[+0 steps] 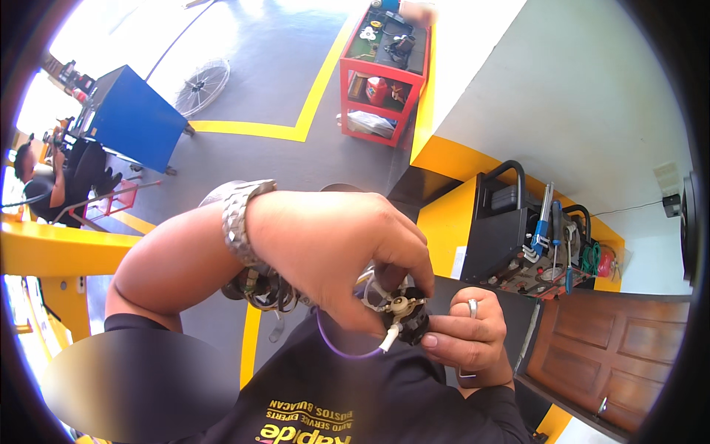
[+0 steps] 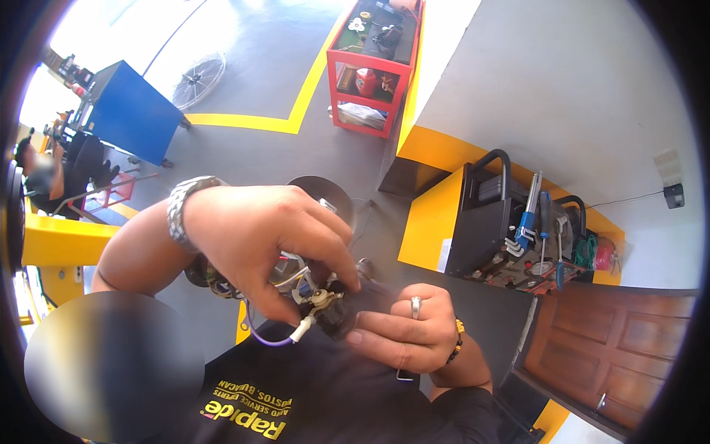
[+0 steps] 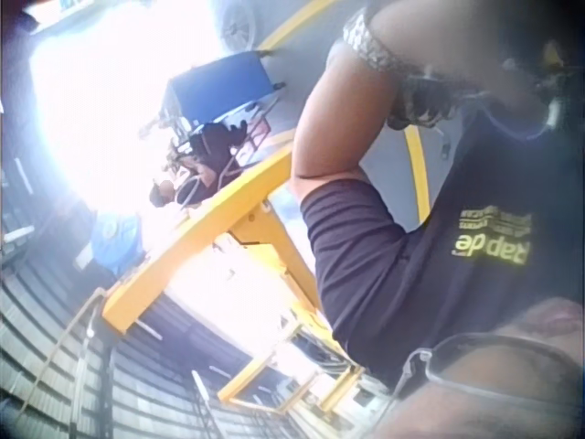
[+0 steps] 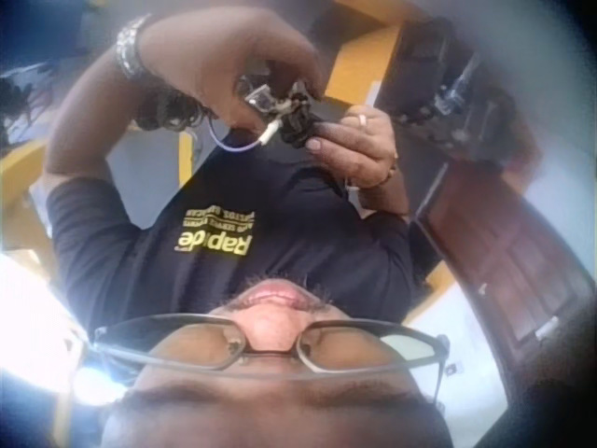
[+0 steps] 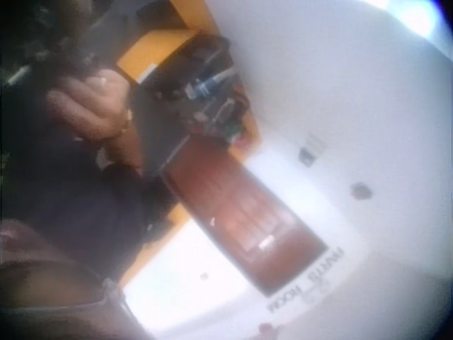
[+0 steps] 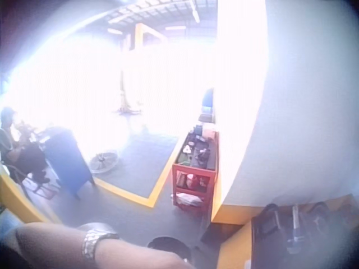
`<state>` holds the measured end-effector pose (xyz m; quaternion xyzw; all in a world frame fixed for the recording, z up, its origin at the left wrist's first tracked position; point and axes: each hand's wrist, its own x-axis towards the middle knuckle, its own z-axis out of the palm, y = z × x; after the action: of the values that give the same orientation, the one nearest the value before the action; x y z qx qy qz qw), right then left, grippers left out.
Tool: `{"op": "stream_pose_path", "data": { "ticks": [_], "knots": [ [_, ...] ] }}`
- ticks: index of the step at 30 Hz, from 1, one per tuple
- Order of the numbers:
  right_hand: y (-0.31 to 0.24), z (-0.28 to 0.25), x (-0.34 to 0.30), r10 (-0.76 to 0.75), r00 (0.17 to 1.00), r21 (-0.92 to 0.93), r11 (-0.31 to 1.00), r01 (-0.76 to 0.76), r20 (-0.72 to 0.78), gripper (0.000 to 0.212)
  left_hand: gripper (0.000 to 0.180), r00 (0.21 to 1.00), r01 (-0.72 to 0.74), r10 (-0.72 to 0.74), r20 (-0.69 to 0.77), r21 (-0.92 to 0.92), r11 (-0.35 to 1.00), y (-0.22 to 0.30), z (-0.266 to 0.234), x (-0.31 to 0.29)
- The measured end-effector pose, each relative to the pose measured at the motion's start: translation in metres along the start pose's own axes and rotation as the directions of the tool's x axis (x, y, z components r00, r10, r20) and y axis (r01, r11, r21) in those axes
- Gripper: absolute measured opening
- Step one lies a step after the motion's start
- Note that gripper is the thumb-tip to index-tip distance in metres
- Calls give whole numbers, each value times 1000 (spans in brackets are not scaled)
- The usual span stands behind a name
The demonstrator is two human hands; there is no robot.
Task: The person disassembles a cylindrical electrical component, manipulates internal wires and a small switch-like part, and uses a screwdriver to adjust internal elements. The person then reassembles the component by fitting the outer casing back onto the internal assembly.
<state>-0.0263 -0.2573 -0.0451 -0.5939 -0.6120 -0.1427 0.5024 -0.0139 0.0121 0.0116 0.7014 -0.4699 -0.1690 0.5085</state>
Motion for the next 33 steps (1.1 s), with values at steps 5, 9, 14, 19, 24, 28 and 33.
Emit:
{"op": "stream_pose_path", "data": {
  "ticks": [5,9,14,19,24,28,33],
  "knots": [
    [10,0,-16,93,995,24,995,-92,-26,25,48,996,61,-36,-86,306,950,7,4,1],
    [14,2,-23,215,973,39,976,-213,-80,22,46,985,92,-39,-167,322,942,3,9,1],
    [19,6,-25,252,965,81,966,-246,-74,27,44,987,133,-101,-125,285,949,3,8,2],
    [19,10,-28,254,964,81,965,-248,-80,30,42,985,146,-116,-128,260,954,3,10,3],
    [20,9,-30,265,960,63,964,-260,-89,30,41,973,154,-104,-205,246,957,5,16,4],
    [21,10,-29,273,956,7,962,-274,-107,31,40,970,177,-118,-213,282,943,4,17,6],
    [28,15,-29,301,949,7,953,-302,-97,32,39,964,241,-174,-203,376,895,5,18,4]
  ]
}}
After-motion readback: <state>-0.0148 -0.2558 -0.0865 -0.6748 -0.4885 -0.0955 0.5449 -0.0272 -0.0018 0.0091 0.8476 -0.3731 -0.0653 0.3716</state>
